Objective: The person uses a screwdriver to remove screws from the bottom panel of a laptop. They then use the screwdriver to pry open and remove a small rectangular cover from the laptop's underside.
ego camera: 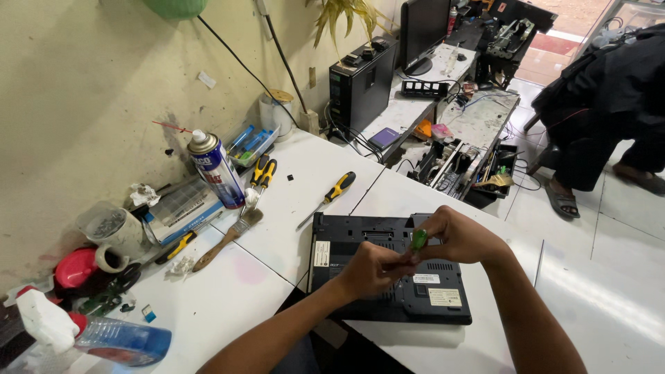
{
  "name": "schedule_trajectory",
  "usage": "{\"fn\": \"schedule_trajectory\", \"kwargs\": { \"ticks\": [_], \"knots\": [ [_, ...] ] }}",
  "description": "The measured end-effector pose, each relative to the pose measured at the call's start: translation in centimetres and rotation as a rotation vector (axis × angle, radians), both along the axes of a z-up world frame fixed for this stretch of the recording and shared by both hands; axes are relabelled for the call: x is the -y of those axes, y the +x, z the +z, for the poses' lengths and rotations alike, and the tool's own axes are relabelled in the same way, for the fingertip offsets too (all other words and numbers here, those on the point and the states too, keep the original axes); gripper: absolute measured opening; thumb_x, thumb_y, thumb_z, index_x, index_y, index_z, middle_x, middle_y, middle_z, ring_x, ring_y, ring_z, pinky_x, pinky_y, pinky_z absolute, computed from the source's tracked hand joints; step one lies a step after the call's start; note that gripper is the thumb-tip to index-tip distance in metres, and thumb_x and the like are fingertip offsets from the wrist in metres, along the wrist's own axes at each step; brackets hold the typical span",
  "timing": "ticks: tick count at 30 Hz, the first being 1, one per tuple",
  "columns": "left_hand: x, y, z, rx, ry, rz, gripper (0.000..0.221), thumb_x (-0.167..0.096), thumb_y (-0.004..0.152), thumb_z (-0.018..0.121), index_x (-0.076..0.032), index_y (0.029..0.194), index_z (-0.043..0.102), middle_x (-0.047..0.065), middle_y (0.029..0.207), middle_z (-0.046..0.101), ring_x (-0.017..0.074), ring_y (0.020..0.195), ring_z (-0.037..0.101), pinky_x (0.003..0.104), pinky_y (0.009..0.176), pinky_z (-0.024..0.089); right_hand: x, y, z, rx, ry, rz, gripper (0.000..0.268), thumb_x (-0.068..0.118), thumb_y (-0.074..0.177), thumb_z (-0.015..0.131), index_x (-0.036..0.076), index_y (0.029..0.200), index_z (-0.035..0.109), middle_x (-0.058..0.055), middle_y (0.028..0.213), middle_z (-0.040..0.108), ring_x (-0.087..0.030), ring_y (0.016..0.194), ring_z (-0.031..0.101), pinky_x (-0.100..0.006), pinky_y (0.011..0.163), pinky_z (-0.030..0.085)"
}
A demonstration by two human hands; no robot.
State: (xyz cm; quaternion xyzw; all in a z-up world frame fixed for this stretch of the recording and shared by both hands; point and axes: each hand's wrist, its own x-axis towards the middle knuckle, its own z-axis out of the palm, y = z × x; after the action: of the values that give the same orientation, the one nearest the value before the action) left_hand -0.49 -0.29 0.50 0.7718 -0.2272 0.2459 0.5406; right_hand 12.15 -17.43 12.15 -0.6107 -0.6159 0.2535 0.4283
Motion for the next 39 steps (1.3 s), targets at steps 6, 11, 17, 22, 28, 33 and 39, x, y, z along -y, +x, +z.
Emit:
{"fn": "schedule_trajectory", "kwargs": {
  "ticks": [6, 11, 17, 22, 28, 33, 39],
  "knots": [
    [-0.6, 0.2, -0.4, -0.066, 0.039, -0.060, 0.009, -0.010, 0.104, 0.073, -0.007, 0.097, 0.078, 0.021, 0.084, 0.078, 0.0261, 0.072, 0.077, 0.027, 0.055, 0.056, -0.3, -0.2, 0.7, -0.021, 0.011, 0.000, 0.013, 0.001, 0.082, 0.085, 0.007, 0.092, 0.091, -0.012, 0.074, 0.087, -0.026, 0.068, 0.085, -0.039, 0.068, 0.063],
    [-0.8, 0.5, -0.6, -0.062, 0.052, -0.097, 0.009, -0.007, 0.105, 0.072, -0.001, 0.100, 0.077, 0.023, 0.087, 0.078, 0.0325, 0.074, 0.078, 0.031, 0.057, 0.059, 0.7, -0.3, 1.6, -0.072, 0.012, 0.055, 0.018, -0.001, 0.087, 0.075, 0.004, 0.100, 0.087, -0.017, 0.082, 0.086, -0.030, 0.079, 0.086, -0.044, 0.077, 0.067],
    [-1.0, 0.7, -2.2, -0.075, 0.023, -0.120, 0.009, -0.010, 0.107, 0.071, -0.007, 0.103, 0.079, 0.018, 0.087, 0.079, 0.0349, 0.080, 0.078, 0.036, 0.062, 0.062, -0.3, 0.4, 0.0, -0.074, -0.073, 0.122, 0.015, 0.000, 0.089, 0.077, 0.004, 0.095, 0.090, -0.014, 0.077, 0.087, -0.026, 0.068, 0.084, -0.039, 0.070, 0.065],
    [-0.9, 0.2, -1.4, -0.090, 0.038, -0.118, 0.007, -0.010, 0.106, 0.072, -0.006, 0.103, 0.078, 0.021, 0.090, 0.078, 0.0349, 0.081, 0.079, 0.035, 0.063, 0.063, -0.6, 0.8, -1.0, -0.042, -0.095, 0.103, 0.011, 0.006, 0.086, 0.082, 0.007, 0.090, 0.092, -0.012, 0.069, 0.087, -0.022, 0.056, 0.081, -0.033, 0.062, 0.065],
    [-0.9, 0.4, -1.8, -0.107, 0.020, -0.146, 0.009, -0.009, 0.104, 0.074, -0.004, 0.110, 0.078, 0.022, 0.095, 0.079, 0.0372, 0.088, 0.079, 0.038, 0.067, 0.064, -0.8, 0.6, -1.0, 0.025, -0.085, -0.001, 0.006, 0.009, 0.079, 0.090, 0.009, 0.085, 0.093, -0.009, 0.064, 0.086, -0.018, 0.046, 0.078, -0.030, 0.053, 0.062],
    [-0.8, 0.4, -1.9, -0.089, 0.033, -0.163, 0.010, -0.008, 0.109, 0.068, -0.004, 0.113, 0.076, 0.022, 0.095, 0.079, 0.0389, 0.087, 0.078, 0.041, 0.066, 0.065, -0.6, -0.1, -0.4, 0.127, -0.095, -0.076, 0.007, 0.011, 0.076, 0.093, 0.009, 0.083, 0.092, -0.009, 0.063, 0.086, -0.021, 0.045, 0.080, -0.031, 0.052, 0.063],
    [-1.3, 1.4, -3.1, -0.129, 0.071, -0.181, 0.010, -0.006, 0.107, 0.070, -0.007, 0.113, 0.078, 0.013, 0.096, 0.082, 0.0262, 0.089, 0.081, 0.034, 0.072, 0.065, 0.6, 0.2, 1.5, 0.054, -0.022, -0.002, 0.023, 0.003, 0.081, 0.083, 0.008, 0.103, 0.090, -0.014, 0.078, 0.088, -0.024, 0.064, 0.086, -0.037, 0.061, 0.068]
  ]
}}
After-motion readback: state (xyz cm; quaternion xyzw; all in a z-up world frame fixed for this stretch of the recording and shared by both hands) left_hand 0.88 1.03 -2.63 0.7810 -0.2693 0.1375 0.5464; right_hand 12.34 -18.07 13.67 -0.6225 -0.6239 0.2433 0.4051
